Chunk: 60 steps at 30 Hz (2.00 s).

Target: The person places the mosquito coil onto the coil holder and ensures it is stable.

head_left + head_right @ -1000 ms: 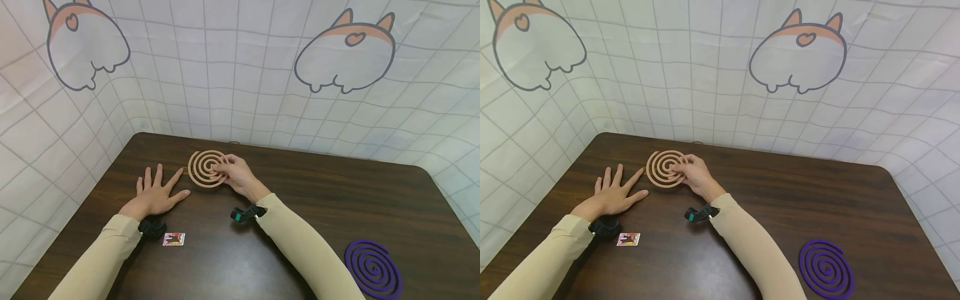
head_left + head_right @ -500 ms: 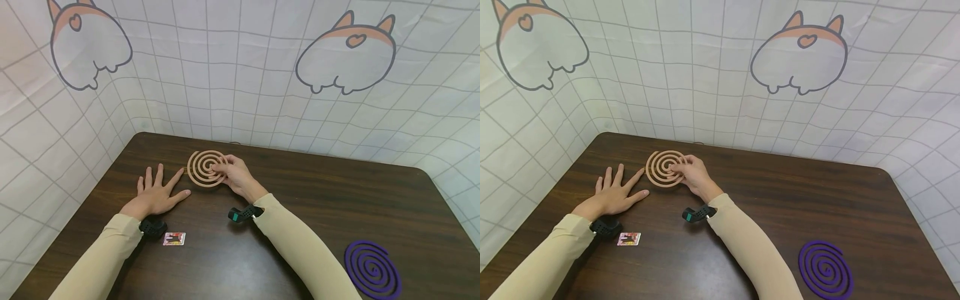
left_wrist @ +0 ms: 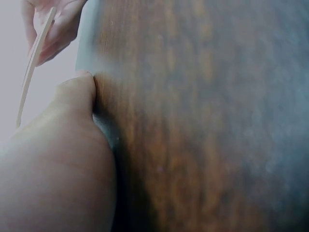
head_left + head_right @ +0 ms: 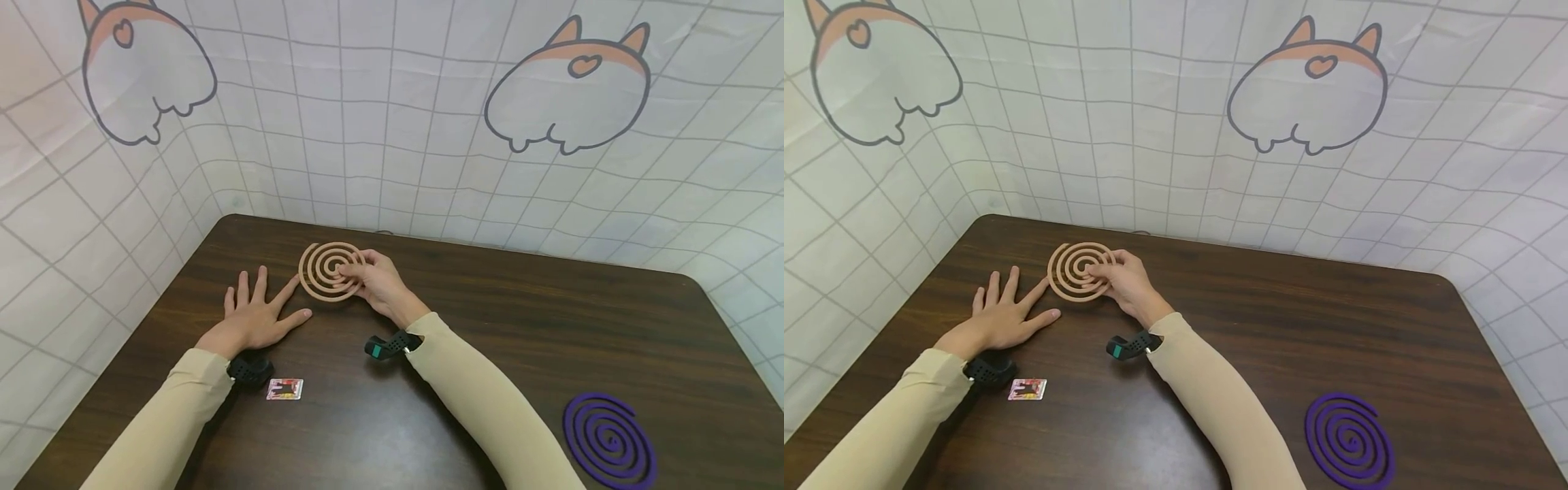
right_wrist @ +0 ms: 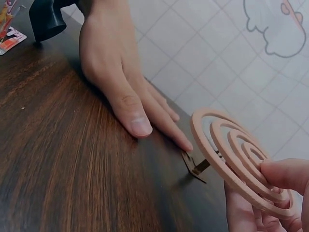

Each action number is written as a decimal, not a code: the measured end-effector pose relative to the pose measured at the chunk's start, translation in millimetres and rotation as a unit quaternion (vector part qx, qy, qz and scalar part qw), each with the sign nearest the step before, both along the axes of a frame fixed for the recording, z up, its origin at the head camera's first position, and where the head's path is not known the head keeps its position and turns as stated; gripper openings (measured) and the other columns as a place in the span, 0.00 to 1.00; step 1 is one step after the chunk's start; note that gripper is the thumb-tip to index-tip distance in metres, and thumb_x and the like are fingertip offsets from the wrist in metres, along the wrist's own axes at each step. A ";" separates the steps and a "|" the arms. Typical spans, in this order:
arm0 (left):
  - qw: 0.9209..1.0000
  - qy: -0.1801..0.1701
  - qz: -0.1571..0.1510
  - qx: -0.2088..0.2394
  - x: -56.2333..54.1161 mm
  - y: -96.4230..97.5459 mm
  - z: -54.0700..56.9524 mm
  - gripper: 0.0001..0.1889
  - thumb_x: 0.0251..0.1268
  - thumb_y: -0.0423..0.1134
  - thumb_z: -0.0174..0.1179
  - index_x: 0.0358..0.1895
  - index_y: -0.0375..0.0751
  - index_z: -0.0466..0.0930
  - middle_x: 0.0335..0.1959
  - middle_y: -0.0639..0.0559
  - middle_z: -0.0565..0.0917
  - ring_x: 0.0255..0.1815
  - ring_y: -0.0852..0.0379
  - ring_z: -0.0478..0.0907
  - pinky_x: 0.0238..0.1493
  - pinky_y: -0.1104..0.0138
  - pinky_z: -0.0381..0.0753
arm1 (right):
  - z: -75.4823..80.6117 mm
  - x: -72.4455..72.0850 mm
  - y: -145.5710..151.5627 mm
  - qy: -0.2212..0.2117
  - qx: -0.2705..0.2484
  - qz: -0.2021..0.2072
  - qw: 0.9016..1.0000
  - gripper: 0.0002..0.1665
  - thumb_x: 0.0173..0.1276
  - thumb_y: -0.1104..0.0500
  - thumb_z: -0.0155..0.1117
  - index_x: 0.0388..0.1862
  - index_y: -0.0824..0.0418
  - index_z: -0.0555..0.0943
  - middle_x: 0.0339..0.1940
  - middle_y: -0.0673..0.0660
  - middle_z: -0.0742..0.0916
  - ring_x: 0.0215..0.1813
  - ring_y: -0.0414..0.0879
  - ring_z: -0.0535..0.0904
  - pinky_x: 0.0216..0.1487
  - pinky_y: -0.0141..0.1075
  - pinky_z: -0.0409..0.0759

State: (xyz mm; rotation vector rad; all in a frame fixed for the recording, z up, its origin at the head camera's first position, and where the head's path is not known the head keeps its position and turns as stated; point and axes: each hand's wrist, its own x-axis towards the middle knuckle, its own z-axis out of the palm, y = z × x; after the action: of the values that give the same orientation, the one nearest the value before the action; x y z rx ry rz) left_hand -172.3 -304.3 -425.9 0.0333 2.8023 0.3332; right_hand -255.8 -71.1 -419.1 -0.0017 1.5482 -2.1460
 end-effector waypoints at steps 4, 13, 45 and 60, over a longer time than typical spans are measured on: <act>1.000 -0.002 0.001 0.002 0.1 -1.4 -1.6 0.49 0.68 0.82 0.35 0.86 0.62 0.39 0.84 0.30 0.24 0.82 0.21 0.17 0.76 0.25 0.27 | 1.3 0.1 -5.3 -0.003 0.001 0.000 1.000 0.19 0.70 0.69 0.68 0.56 0.61 0.75 0.40 0.53 0.86 0.36 0.43 0.88 0.36 0.33 0.87; 1.000 0.003 0.001 0.003 0.1 1.6 -0.9 0.49 0.69 0.81 0.36 0.86 0.59 0.41 0.84 0.30 0.25 0.82 0.21 0.18 0.76 0.25 0.28 | -1.4 -1.8 -10.4 -0.007 0.001 -0.001 1.000 0.19 0.70 0.69 0.69 0.56 0.60 0.75 0.41 0.53 0.87 0.37 0.42 0.89 0.37 0.33 0.88; 1.000 0.005 0.008 0.009 0.7 2.9 -0.5 0.49 0.70 0.80 0.37 0.86 0.55 0.46 0.84 0.30 0.25 0.82 0.21 0.18 0.76 0.25 0.28 | -2.4 -9.3 -36.1 -0.016 0.012 -0.014 1.000 0.14 0.69 0.69 0.70 0.48 0.61 0.75 0.36 0.54 0.86 0.31 0.43 0.85 0.34 0.31 0.84; 1.000 0.006 0.009 0.001 0.7 3.3 -0.1 0.50 0.70 0.80 0.36 0.85 0.53 0.48 0.85 0.30 0.26 0.83 0.22 0.19 0.77 0.25 0.28 | -3.5 -7.6 -45.5 -0.019 0.009 -0.020 1.000 0.14 0.68 0.70 0.69 0.46 0.63 0.74 0.34 0.53 0.85 0.29 0.41 0.83 0.31 0.29 0.81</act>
State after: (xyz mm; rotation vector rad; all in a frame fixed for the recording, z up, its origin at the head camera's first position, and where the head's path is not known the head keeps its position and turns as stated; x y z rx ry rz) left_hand -171.6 -301.0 -426.0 0.0117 2.8155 0.3403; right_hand -263.4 -116.6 -422.6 0.0764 1.5589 -2.1508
